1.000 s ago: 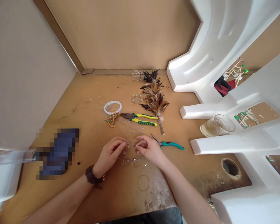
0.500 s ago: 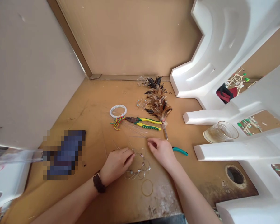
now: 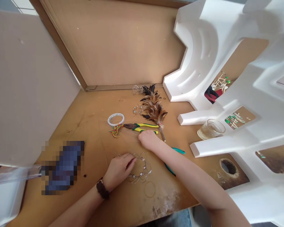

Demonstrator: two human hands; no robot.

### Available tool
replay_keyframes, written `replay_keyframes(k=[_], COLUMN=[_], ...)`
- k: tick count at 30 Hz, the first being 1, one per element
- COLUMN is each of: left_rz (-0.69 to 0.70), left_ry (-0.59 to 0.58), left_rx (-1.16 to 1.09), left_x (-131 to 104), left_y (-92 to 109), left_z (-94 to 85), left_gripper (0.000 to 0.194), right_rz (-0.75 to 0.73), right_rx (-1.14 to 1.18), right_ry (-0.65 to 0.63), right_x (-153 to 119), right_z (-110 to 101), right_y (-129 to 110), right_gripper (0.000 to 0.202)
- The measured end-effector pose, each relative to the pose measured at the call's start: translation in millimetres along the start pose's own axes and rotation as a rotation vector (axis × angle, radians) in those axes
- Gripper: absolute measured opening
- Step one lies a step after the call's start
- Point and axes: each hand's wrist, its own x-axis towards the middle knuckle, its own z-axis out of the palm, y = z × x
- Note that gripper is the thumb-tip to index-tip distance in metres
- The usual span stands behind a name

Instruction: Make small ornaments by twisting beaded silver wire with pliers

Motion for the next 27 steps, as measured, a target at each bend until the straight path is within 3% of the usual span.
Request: replay_keyframes(k=[15, 27], left_rz=[-0.002, -0.022], left_ry=[-0.001, 0.019], left_rx=[-0.008, -0.053], left_x=[-1.1, 1.8], left_y=[1.9, -3.6], left_z=[-0.9, -4.2], left_gripper=[0.025, 0.031], right_rz=[-0.049, -0.003], right_rx=[-0.018, 0.213], right_ry=[-0.057, -0.102], right_x=[11.2, -9.9], right_z=[-6.3, -18.2], right_y=[-5.3, 11.1], right_gripper=[0.025, 0.021])
